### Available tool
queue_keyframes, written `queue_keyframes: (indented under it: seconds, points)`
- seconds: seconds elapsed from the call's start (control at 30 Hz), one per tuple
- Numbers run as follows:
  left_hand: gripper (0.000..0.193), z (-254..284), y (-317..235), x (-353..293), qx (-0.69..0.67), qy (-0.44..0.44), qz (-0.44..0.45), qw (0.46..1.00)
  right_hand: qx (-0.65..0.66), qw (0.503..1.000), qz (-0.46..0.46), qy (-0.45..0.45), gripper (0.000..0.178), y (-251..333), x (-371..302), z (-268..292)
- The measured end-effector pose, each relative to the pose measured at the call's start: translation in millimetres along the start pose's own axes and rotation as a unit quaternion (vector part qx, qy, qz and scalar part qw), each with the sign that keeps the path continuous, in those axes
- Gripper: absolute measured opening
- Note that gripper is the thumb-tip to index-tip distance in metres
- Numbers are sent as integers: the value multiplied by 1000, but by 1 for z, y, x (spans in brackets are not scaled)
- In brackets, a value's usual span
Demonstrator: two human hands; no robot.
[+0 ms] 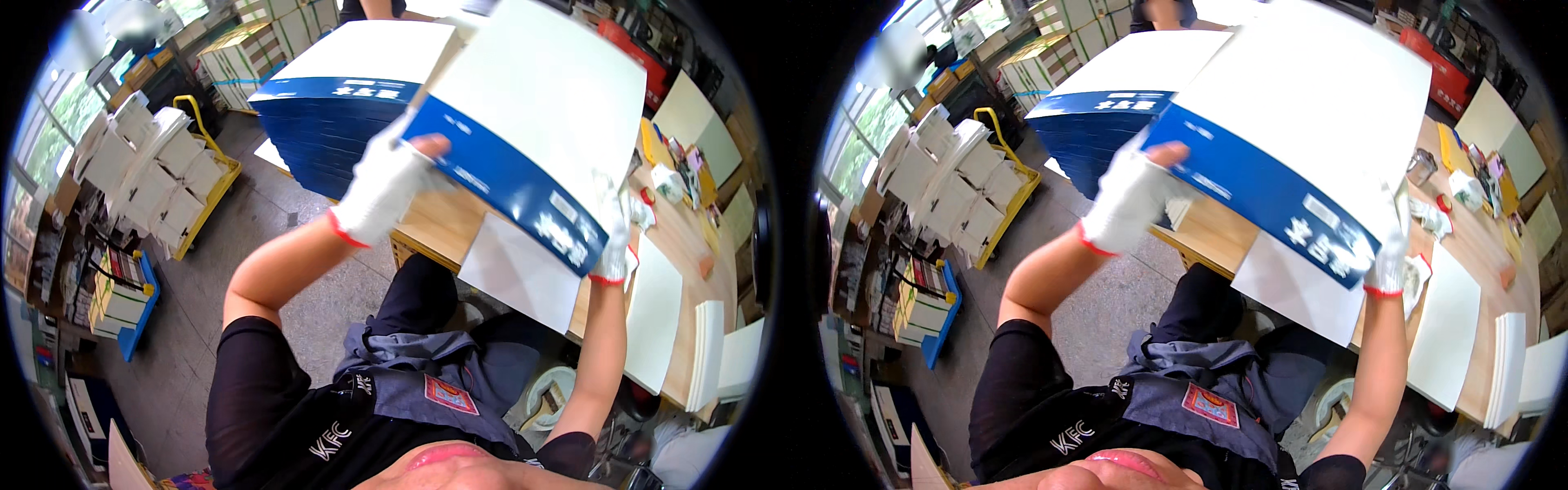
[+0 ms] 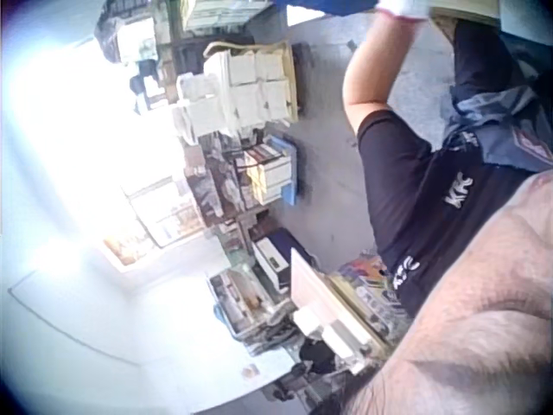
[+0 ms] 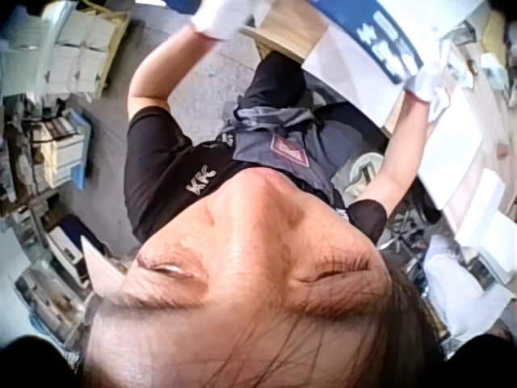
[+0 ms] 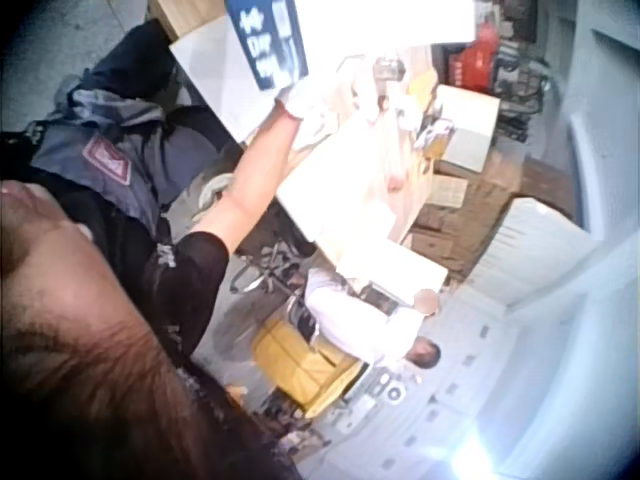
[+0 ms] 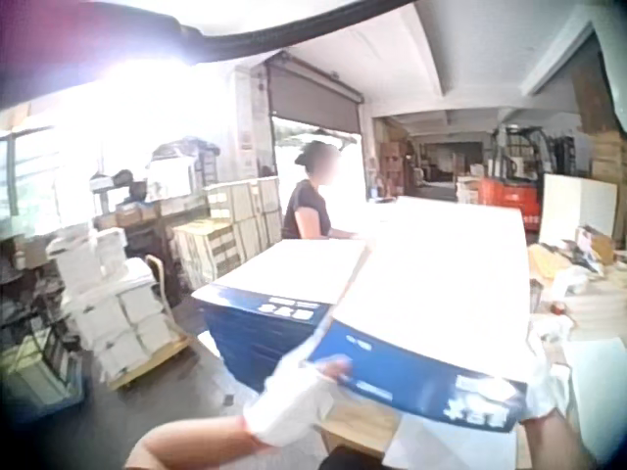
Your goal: The person assembles notebooks by placing white paper sheets into blue covers and pressing them together. They repeatedly handle stacks of paper and covers, occasionally using a brush to apply adhesive to the paper edges. The process involves repetitive folding and stacking of the finished notebooks.
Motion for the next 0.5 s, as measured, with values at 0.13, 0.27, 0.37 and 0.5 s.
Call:
queue_keyframes:
  seconds: [0.13,0.27,0.37,0.5]
  points:
    - [70,97,-72,32,33,-113,-145,983,-4,999,38,34,47,-9,40,-129]
    - [70,192,-113,90,244,-161,-210,933,-16,986,116,115,26,-41,96,-234]
    - [62,230,-99,111,375,-245,-157,880,-449,874,181,23,35,-76,141,-250]
    - [50,234,-71,105,522,-229,-128,812,-590,786,167,81,48,-96,132,-250]
Point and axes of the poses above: each hand's wrist, its own x-axis towards the middle knuckle, its own z-axis out of the back of the hand, y = z × x, the point moved 6 cm from there along x, towards the middle knuckle, and after that the axes turned 9 degrees about -y, right-handed, at the moved point
